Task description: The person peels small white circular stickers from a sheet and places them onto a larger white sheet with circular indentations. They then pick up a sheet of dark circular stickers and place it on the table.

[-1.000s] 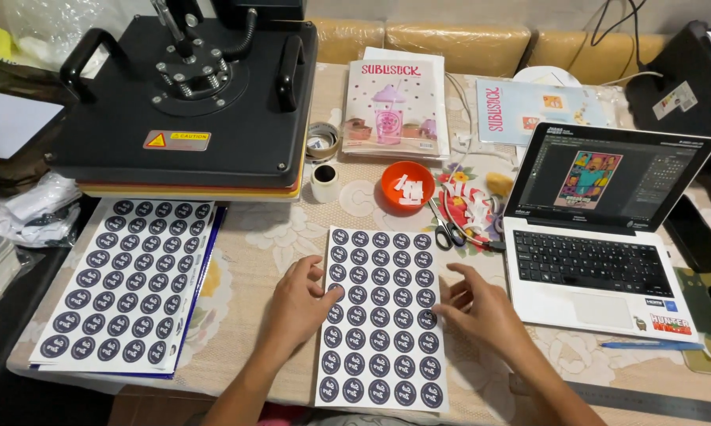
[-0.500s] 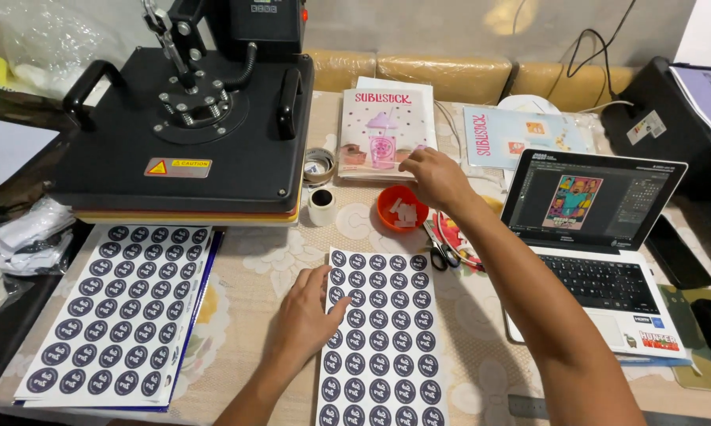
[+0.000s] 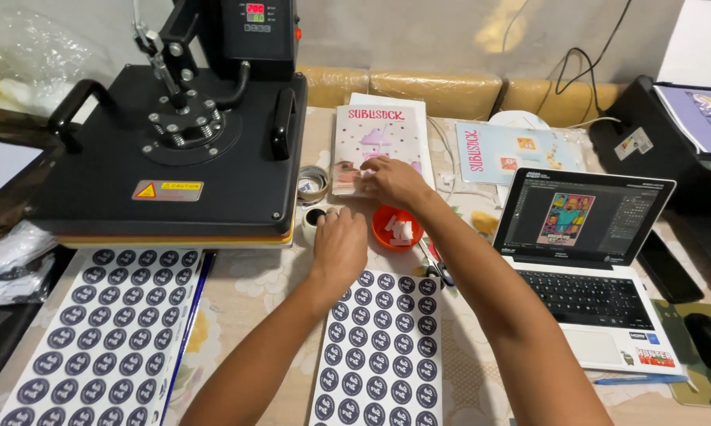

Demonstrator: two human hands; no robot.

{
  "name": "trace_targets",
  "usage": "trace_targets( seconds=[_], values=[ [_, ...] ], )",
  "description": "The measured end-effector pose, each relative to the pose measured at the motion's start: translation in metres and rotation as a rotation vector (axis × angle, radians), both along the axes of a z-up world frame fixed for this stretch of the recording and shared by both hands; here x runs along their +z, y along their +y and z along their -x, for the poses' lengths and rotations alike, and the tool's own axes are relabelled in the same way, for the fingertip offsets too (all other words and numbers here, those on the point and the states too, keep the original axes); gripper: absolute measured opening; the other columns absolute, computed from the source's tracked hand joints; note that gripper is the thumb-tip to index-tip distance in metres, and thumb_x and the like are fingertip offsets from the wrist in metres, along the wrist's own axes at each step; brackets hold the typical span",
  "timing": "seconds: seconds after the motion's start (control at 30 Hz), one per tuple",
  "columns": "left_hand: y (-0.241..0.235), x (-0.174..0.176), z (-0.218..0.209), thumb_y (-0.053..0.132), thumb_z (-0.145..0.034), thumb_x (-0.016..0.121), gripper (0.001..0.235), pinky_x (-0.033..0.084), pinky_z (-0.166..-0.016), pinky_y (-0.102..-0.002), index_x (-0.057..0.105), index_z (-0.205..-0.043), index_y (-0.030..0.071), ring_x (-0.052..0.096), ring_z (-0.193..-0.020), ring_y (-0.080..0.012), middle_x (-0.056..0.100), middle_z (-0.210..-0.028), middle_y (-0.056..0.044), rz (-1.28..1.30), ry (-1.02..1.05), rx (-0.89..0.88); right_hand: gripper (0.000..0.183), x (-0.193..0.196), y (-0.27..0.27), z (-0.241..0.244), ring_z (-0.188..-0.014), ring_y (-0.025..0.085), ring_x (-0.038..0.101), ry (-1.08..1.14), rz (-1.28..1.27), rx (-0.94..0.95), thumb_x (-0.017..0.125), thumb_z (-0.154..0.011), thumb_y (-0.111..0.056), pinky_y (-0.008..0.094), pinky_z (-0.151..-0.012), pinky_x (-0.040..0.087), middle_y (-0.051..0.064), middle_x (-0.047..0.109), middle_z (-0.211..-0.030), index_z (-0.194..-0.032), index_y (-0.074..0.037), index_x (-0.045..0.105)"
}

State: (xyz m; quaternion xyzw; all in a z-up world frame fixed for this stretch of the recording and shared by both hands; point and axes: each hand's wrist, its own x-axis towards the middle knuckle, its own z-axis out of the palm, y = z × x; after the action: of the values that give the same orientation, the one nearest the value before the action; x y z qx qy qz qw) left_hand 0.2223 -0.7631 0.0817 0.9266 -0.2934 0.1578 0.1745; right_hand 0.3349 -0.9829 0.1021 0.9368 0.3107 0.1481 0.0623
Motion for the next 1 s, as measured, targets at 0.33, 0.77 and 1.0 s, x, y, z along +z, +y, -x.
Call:
trace_targets(
  seconds=[0.33,0.77,1.0],
  values=[
    [-0.051,-0.040,-0.093,0.007,-0.093,0.068,0.014,0.054,-0.084,-0.056,0.080,-0.087,0.005,0.075,-0.083,-0.0383,0.073,-0.085,-0.015,-0.055,-0.273,0.118,0.016,-0.026,-0.018,-0.019,-0.107,0.033,0.084,0.104,-0.201,-0.006,0.086,-0.097,-0.028,0.049,-0.092,0.070,0.005,0.085,-0.116,-0.112,-0.026,0.090],
    [-0.045,-0.058,-0.110,0.005,-0.084,0.073,0.013,0.053,-0.076,-0.049,0.076,-0.073,0.010,0.069,-0.064,-0.0309,0.067,-0.070,-0.009,-0.028,-0.625,-0.109,0.014,-0.025,-0.020,-0.014,-0.094,0.027,0.083,-0.224,-0.042,0.052,0.082,-0.097,-0.027,0.042,-0.081,0.070,0.004,0.081,-0.108,-0.109,-0.019,0.082],
    [-0.036,-0.053,-0.105,0.006,-0.087,0.071,0.016,0.052,-0.063,-0.044,0.079,-0.075,0.014,0.071,-0.063,-0.0271,0.069,-0.072,-0.004,-0.238,-0.531,-0.090,0.010,-0.027,-0.020,-0.011,-0.092,0.025,0.082,-0.299,-0.042,0.061,0.076,-0.100,-0.025,0.039,-0.081,0.069,0.003,0.078,-0.105,-0.107,-0.019,0.079]
  ],
)
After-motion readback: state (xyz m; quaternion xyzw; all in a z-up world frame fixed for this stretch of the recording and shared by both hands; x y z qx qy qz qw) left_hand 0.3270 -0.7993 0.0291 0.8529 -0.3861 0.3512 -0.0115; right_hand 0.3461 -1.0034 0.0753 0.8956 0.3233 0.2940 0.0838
